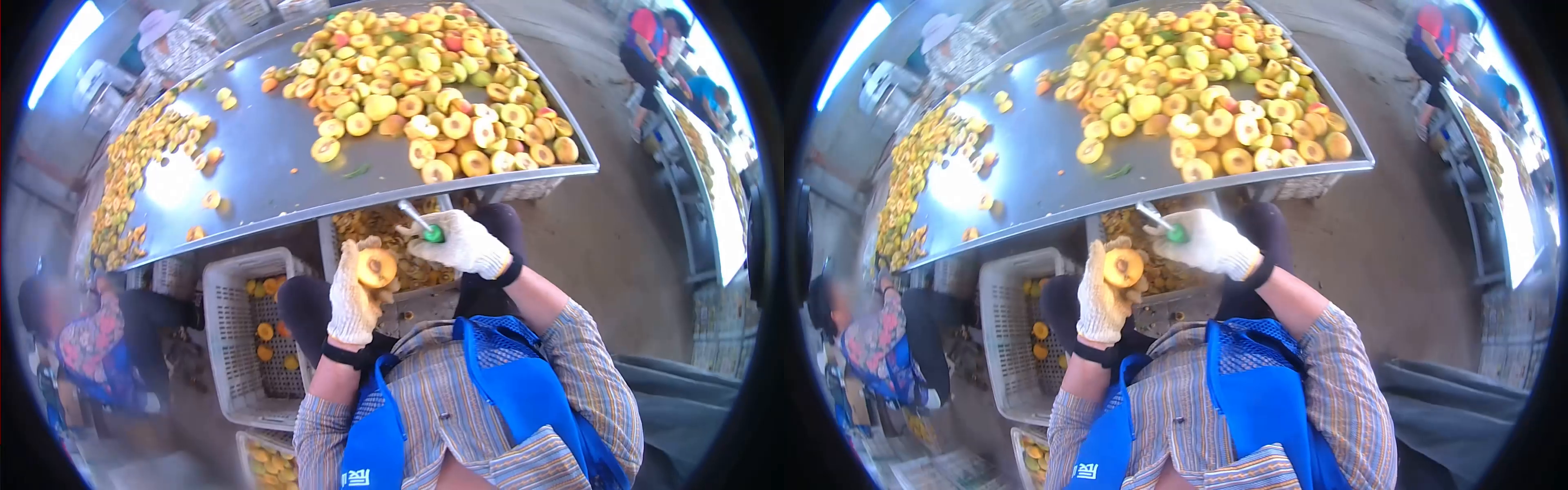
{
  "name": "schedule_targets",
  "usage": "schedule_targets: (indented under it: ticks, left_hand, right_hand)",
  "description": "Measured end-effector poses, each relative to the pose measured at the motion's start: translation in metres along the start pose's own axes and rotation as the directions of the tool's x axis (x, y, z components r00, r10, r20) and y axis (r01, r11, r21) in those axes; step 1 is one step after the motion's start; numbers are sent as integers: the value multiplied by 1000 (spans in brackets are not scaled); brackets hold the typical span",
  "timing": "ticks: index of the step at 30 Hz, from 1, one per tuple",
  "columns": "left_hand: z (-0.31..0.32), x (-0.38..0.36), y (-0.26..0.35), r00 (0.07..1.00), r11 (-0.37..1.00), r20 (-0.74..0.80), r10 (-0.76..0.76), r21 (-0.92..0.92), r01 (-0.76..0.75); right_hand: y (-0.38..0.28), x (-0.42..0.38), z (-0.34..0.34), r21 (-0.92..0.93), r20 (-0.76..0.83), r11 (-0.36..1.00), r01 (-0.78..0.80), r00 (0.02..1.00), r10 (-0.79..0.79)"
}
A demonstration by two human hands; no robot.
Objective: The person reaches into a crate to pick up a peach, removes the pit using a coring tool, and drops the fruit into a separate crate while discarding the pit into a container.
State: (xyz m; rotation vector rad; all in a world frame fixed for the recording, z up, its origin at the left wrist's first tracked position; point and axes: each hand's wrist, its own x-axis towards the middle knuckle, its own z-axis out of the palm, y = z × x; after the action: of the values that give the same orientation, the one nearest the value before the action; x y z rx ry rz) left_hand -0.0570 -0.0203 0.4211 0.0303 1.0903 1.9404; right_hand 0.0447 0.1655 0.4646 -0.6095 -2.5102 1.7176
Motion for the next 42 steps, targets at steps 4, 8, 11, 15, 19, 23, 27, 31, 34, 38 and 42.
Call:
schedule_targets:
  ticks: [4,8,11,15,19,23,27,31,34,38,42]
  left_hand:
    - [-5,2,1,993,993,54,101,53,-103]
    - [-3,5,-10,972,972,-21,232,31,-232]
    - [-4,1,-13,981,972,-40,192,146,-184]
    - [-14,0,-17,960,906,82,267,318,-280]
    - [-24,11,-29,999,999,-6,37,27,-36]
    - [-32,10,-29,980,982,59,-191,11,191]
    - [-33,9,-33,969,954,79,-233,-173,243]
    - [-16,7,-27,980,975,-34,-197,-107,193]
    - [7,-9,-3,997,998,-53,-57,19,58]
    - [-3,0,20,947,932,115,301,-244,-267]
    - [-22,3,19,945,912,180,273,-361,-195]
  right_hand:
    - [-5,-12,7,-77,11,988,134,991,-134]
    - [-5,-15,25,-242,11,877,414,905,-424]
    - [-12,-8,28,-466,94,721,513,839,-536]
    - [-14,-2,41,-476,295,557,680,721,-628]
    - [-23,-9,46,-488,400,648,585,810,-430]
    - [-10,-9,49,-391,404,747,537,830,-385]
    - [1,-9,58,-426,335,758,495,864,-376]
    - [-2,-4,50,-297,46,867,401,913,-406]
    - [-7,2,23,-282,-327,931,231,889,-320]
    - [12,6,-10,-427,-234,904,-14,968,-95]
    - [31,-5,-4,-553,-168,833,-11,981,-98]
